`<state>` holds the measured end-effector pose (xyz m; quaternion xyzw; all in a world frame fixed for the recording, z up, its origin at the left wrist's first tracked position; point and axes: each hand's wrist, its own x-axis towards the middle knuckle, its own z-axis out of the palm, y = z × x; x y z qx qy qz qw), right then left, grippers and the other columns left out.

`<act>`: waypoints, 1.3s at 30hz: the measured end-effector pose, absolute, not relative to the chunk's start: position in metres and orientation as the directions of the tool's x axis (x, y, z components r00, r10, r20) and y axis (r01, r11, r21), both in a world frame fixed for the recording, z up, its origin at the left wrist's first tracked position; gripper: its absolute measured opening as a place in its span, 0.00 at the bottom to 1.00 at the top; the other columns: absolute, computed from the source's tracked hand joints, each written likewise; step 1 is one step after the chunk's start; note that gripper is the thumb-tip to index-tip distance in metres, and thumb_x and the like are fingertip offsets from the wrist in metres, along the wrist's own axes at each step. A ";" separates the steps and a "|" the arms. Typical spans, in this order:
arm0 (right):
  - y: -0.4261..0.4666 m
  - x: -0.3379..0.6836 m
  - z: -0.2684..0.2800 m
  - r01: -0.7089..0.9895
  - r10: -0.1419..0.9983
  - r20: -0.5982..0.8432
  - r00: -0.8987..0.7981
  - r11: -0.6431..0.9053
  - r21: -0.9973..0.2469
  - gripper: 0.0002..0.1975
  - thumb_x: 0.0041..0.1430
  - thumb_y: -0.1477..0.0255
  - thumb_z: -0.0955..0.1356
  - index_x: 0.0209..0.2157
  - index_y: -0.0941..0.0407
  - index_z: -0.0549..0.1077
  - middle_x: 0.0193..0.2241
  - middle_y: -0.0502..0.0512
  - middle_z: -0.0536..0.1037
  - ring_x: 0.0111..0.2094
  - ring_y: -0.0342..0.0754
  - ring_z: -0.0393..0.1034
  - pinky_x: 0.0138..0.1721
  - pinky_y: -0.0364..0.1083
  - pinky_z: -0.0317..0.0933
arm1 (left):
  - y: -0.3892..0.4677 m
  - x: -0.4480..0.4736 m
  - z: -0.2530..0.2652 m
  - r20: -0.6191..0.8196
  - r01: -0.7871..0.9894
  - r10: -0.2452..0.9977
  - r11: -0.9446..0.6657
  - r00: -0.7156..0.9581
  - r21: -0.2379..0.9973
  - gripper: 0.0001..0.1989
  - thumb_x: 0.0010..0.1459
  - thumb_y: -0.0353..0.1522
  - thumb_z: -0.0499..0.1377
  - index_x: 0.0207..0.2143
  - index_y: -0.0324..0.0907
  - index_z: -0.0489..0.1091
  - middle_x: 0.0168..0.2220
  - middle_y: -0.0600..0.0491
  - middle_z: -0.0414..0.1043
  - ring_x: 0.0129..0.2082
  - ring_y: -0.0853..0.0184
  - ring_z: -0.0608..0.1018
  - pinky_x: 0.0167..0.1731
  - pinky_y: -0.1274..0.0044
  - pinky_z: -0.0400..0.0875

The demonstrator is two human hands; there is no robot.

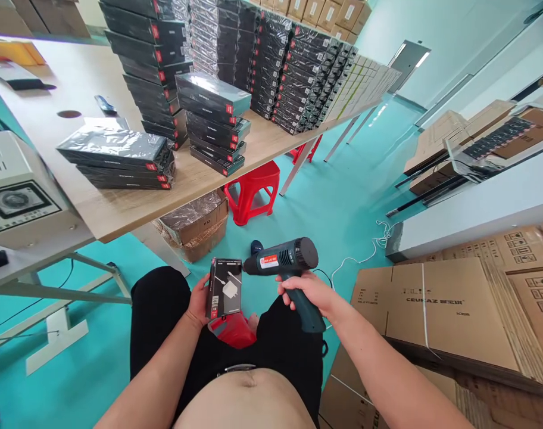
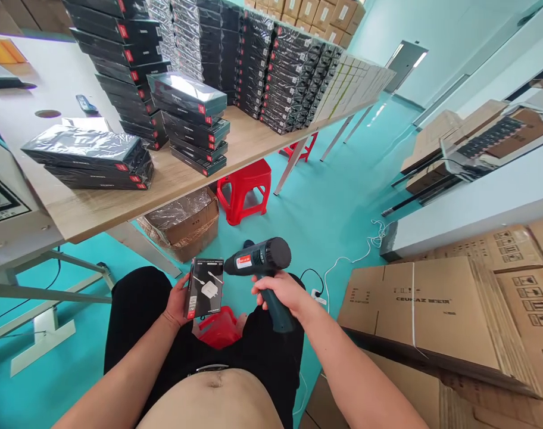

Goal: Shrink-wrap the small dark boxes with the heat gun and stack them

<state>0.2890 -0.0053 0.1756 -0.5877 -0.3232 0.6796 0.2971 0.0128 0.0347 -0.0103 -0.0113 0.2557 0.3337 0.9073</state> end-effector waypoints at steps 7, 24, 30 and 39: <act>-0.045 0.296 0.177 0.182 0.586 -0.715 -0.381 -0.711 -0.680 0.14 0.45 0.72 0.70 0.37 0.61 0.75 0.26 0.54 0.77 0.21 0.44 0.70 0.20 0.41 0.63 | 0.037 0.017 -0.003 -0.569 -0.658 0.595 0.743 0.567 0.121 0.23 0.58 0.42 0.55 0.49 0.36 0.71 0.38 0.41 0.78 0.42 0.49 0.79 0.43 0.59 0.73; -0.055 0.271 0.160 -0.233 0.799 -0.587 -0.128 -0.600 -0.765 0.15 0.49 0.69 0.68 0.39 0.61 0.73 0.28 0.54 0.77 0.24 0.44 0.71 0.22 0.42 0.64 | 0.045 0.021 -0.019 -0.596 -0.806 0.732 0.548 0.330 0.226 0.20 0.57 0.45 0.59 0.44 0.39 0.68 0.43 0.41 0.75 0.45 0.51 0.77 0.43 0.55 0.73; -0.054 0.259 0.160 -0.217 0.788 -0.581 -0.203 -0.615 -0.758 0.16 0.47 0.69 0.70 0.39 0.61 0.74 0.30 0.55 0.77 0.24 0.44 0.71 0.23 0.43 0.64 | 0.046 0.019 -0.023 -0.636 -0.824 0.708 0.532 0.307 0.195 0.13 0.58 0.41 0.59 0.40 0.41 0.68 0.36 0.46 0.75 0.36 0.56 0.80 0.35 0.61 0.77; -0.050 0.254 0.166 -0.108 0.776 -0.584 -0.239 -0.619 -0.778 0.14 0.48 0.69 0.71 0.38 0.60 0.75 0.30 0.55 0.77 0.24 0.43 0.70 0.24 0.43 0.64 | 0.044 0.018 -0.024 -0.638 -0.812 0.692 0.557 0.336 0.176 0.11 0.57 0.39 0.60 0.37 0.41 0.67 0.34 0.47 0.75 0.36 0.56 0.80 0.37 0.60 0.77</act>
